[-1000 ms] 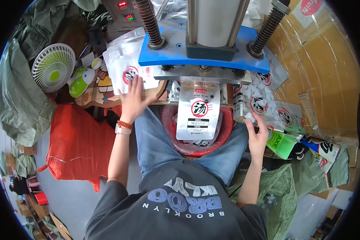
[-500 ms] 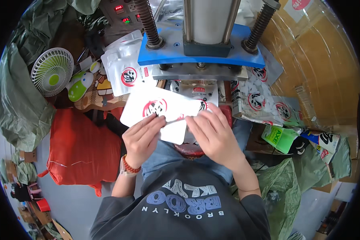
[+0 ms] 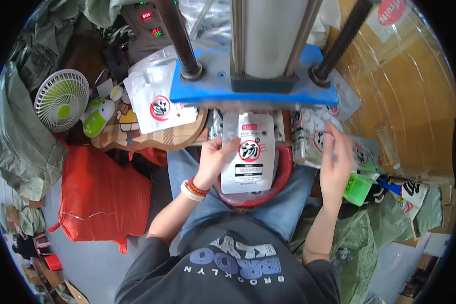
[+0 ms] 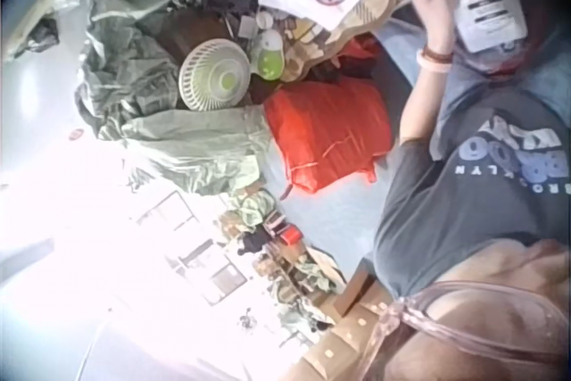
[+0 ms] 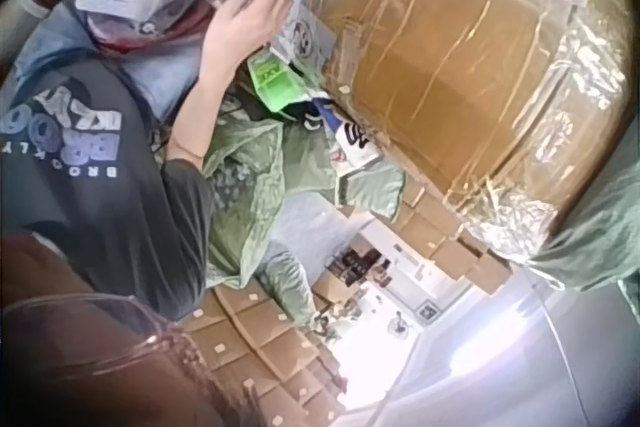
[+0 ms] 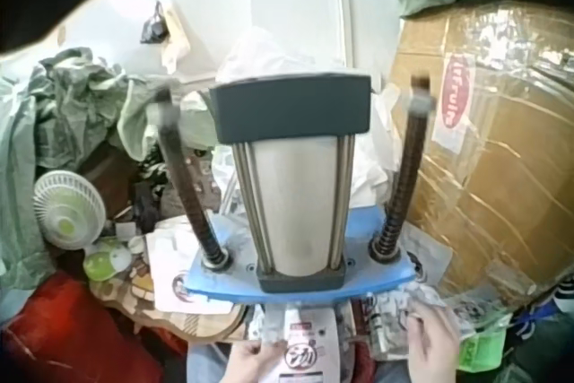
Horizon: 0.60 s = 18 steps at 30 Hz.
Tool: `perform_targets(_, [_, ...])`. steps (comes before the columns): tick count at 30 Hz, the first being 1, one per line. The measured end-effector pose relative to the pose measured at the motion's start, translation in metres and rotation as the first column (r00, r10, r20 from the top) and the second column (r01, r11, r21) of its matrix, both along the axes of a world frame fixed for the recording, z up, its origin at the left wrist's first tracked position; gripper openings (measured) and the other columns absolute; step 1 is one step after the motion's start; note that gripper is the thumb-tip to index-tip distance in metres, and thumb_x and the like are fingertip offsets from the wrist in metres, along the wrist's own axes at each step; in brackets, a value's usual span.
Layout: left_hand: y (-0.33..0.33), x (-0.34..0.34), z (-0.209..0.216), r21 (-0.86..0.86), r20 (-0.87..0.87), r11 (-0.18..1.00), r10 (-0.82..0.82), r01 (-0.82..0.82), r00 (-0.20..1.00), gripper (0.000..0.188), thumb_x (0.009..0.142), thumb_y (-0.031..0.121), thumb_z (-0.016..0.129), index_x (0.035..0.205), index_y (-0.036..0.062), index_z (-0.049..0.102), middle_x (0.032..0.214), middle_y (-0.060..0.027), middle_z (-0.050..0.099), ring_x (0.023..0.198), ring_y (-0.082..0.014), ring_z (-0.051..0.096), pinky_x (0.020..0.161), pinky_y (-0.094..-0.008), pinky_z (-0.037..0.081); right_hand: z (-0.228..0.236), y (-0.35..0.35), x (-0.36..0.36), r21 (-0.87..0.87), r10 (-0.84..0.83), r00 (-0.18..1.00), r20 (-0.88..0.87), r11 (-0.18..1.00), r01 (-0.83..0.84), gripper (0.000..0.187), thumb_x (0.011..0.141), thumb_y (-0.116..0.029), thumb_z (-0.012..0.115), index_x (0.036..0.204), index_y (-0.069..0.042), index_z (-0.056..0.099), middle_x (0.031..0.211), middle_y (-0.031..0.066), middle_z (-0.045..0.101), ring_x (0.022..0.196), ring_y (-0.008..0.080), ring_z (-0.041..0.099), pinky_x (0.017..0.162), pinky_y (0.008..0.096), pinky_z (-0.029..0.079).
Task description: The recorder is placing small plastic packets into a manual heat-sealing machine and operating the press to seal them.
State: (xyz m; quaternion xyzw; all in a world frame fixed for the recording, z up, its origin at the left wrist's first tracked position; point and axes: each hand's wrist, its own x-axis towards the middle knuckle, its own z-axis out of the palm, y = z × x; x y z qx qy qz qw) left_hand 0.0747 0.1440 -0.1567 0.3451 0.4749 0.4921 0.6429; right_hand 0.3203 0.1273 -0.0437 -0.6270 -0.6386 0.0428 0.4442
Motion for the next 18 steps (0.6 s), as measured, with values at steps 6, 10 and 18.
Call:
perform_targets(6, [0.017, -0.010, 0.014, -0.096, -0.111, 0.990, -0.118, 0.107, 0.987, 0.023, 0.091, 0.016, 0.066, 0.103, -0.0028, 0.069, 0.085, -0.0033, 0.069, 0.074, -0.0050, 0.062, 0.065, -0.0211, 0.048, -0.095, 0.039, 0.034, -0.328, 0.123, 0.953, 0.278, 0.944, -0.026, 0.032, 0.083, 0.000, 0.058, 0.115, -0.002, 0.060, 0.109, 0.0177, 0.062, 0.097, 0.0399, 0.059, 0.084, 0.0420, 0.048])
perform_targets(10, [0.039, -0.084, 0.010, 0.528, -0.845, 0.845, 0.515, 0.077, 0.142, 0.070, 0.087, 0.048, 0.065, 0.137, 0.0020, 0.048, 0.130, -0.0197, 0.056, 0.120, -0.0326, 0.054, 0.101, -0.0494, 0.039, -0.111, 0.035, 0.043, -0.353, 0.103, 0.975, 0.195, 0.935, -0.028, 0.027, 0.087, -0.004, 0.058, 0.114, -0.004, 0.061, 0.101, 0.0165, 0.062, 0.092, 0.0328, 0.062, 0.079, 0.0384, 0.049])
perform_targets(18, [-0.021, -0.124, -0.007, 0.532, -0.847, 0.781, 0.485, 0.327, 0.218, 0.028, 0.081, 0.004, 0.069, 0.109, 0.0081, 0.070, 0.103, -0.0094, 0.070, 0.097, -0.0258, 0.068, 0.080, -0.0326, 0.053, -0.037, -0.018, 0.006, 0.142, 0.274, 0.706, -0.653, 0.960, -0.241, 0.028, 0.093, -0.009, 0.061, 0.120, -0.001, 0.058, 0.117, 0.0086, 0.063, 0.099, 0.0159, 0.060, 0.083, 0.0272, 0.048])
